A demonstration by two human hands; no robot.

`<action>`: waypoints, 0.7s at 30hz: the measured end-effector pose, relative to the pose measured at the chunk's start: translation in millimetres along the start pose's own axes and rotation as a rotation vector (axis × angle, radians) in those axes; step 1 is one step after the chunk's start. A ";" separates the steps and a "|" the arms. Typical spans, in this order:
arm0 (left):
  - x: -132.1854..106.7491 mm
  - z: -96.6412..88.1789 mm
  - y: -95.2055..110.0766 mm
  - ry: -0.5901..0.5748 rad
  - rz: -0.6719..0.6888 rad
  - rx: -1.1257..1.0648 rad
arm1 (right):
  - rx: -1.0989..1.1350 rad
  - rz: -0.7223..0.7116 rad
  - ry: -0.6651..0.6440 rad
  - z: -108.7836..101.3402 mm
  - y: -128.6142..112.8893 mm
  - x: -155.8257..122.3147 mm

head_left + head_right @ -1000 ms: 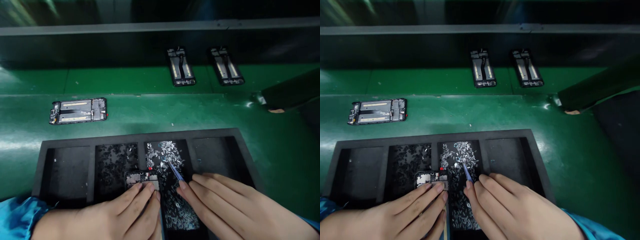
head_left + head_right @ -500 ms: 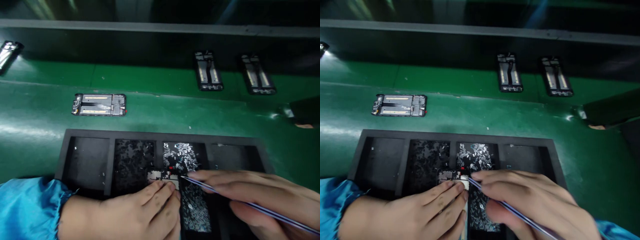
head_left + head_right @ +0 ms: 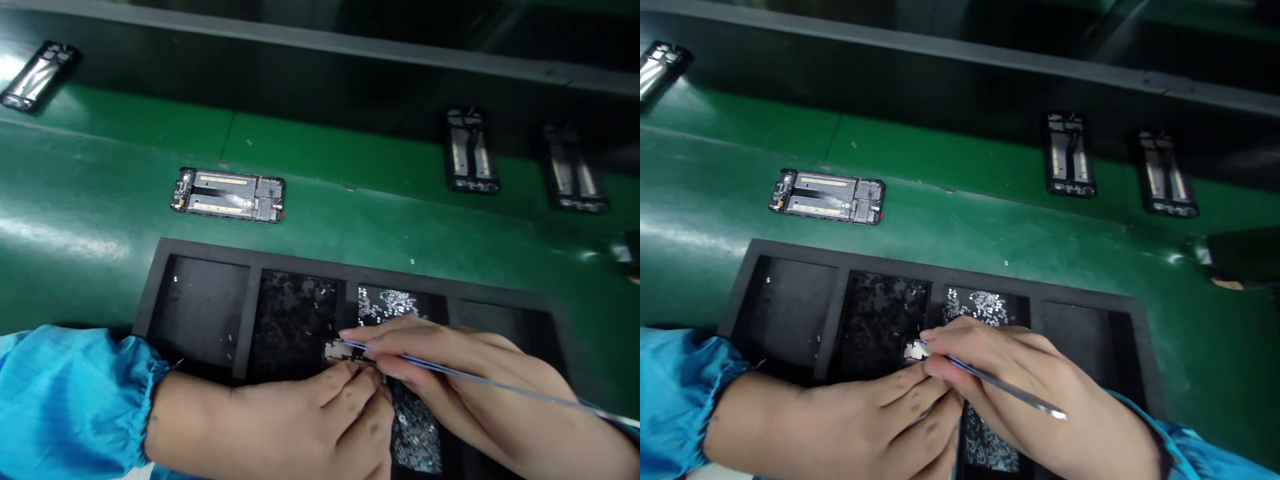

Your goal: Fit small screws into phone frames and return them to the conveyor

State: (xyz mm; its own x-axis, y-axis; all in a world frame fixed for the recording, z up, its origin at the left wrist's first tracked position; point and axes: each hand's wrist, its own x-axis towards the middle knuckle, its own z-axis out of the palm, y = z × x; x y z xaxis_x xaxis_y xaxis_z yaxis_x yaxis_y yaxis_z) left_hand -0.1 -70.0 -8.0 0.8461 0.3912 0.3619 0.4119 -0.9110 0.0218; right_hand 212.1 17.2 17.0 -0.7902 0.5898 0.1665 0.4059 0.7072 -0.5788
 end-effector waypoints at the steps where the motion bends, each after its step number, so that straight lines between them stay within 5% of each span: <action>1: 0.0 -0.2 -0.5 0.000 0.000 -0.003 | -0.037 -0.035 -0.005 -0.4 0.3 0.3; 16: -1.7 -4.3 -5.5 -0.054 0.070 0.070 | -0.013 -0.115 0.010 1.3 -0.9 14.6; 21: -12.5 25.1 10.5 0.027 -0.028 0.231 | 0.108 -0.047 0.201 8.8 1.6 9.4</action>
State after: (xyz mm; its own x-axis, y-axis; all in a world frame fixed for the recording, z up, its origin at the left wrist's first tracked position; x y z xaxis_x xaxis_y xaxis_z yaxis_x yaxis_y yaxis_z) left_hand 2.1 -81.2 -35.6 0.8249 0.4097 0.3895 0.5047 -0.8442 -0.1806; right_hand 201.3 20.3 10.6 -0.6956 0.6304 0.3445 0.3105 0.6963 -0.6471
